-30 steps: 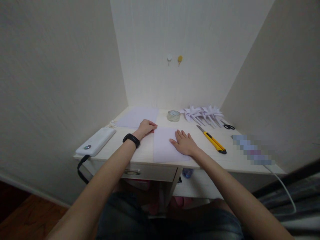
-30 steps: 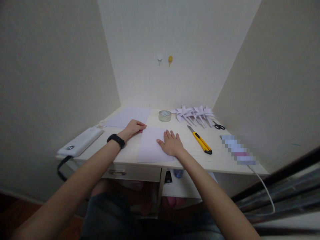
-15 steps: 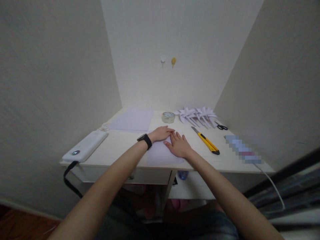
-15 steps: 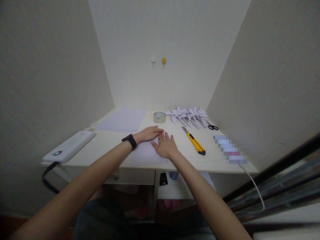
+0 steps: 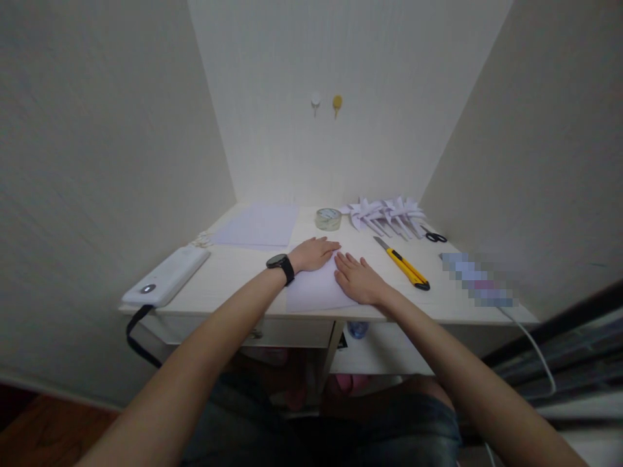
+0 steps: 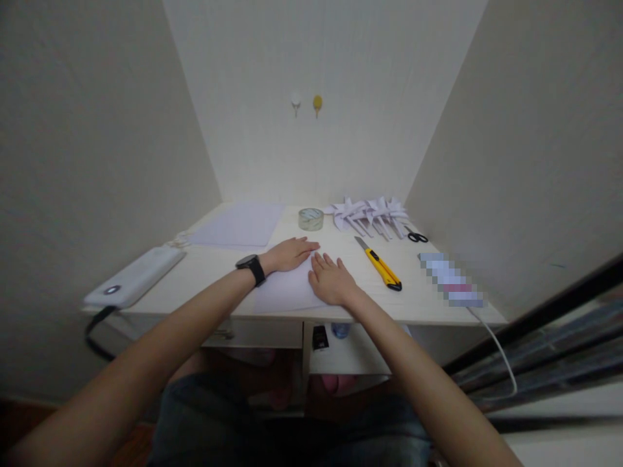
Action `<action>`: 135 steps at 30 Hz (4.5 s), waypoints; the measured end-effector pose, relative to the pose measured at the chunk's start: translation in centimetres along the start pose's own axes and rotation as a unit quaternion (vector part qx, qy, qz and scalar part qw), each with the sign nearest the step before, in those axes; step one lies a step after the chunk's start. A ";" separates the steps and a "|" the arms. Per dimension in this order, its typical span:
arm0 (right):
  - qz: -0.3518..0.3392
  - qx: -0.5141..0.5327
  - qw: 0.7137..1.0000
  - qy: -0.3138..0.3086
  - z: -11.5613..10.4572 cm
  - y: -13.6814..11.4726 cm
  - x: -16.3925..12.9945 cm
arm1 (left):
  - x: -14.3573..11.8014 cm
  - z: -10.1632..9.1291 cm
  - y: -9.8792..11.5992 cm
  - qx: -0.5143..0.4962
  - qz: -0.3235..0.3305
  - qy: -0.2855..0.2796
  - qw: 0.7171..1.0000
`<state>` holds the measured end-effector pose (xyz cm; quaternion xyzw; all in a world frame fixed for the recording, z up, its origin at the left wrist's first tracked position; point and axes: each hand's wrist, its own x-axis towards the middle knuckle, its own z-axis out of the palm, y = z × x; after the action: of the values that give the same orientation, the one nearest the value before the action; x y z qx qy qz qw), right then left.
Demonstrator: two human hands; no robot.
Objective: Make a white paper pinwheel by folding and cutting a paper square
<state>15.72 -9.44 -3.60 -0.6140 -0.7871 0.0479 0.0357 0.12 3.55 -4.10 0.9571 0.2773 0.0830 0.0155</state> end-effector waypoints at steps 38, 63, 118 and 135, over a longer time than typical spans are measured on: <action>-0.130 0.038 0.990 0.048 -1.2 -1.4 -14.3 | -0.3 -0.3 0.3 -0.002 -0.004 0.013 1.000; -0.131 -0.191 0.966 0.116 -1.7 1.7 -4.4 | -11.3 1.3 16.4 0.055 -0.044 0.177 0.982; 0.015 -0.056 0.980 0.189 -0.1 5.0 8.3 | -2.3 -3.2 3.8 0.072 -0.023 0.054 0.996; -0.115 -0.204 0.968 0.085 -2.5 4.3 2.7 | -1.3 -0.2 2.2 0.038 -0.048 0.016 0.998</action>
<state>19.45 -5.72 -1.60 -0.5151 -0.8397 -0.1710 -0.0182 0.21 1.01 -3.90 0.9410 0.3265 0.0870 -0.0215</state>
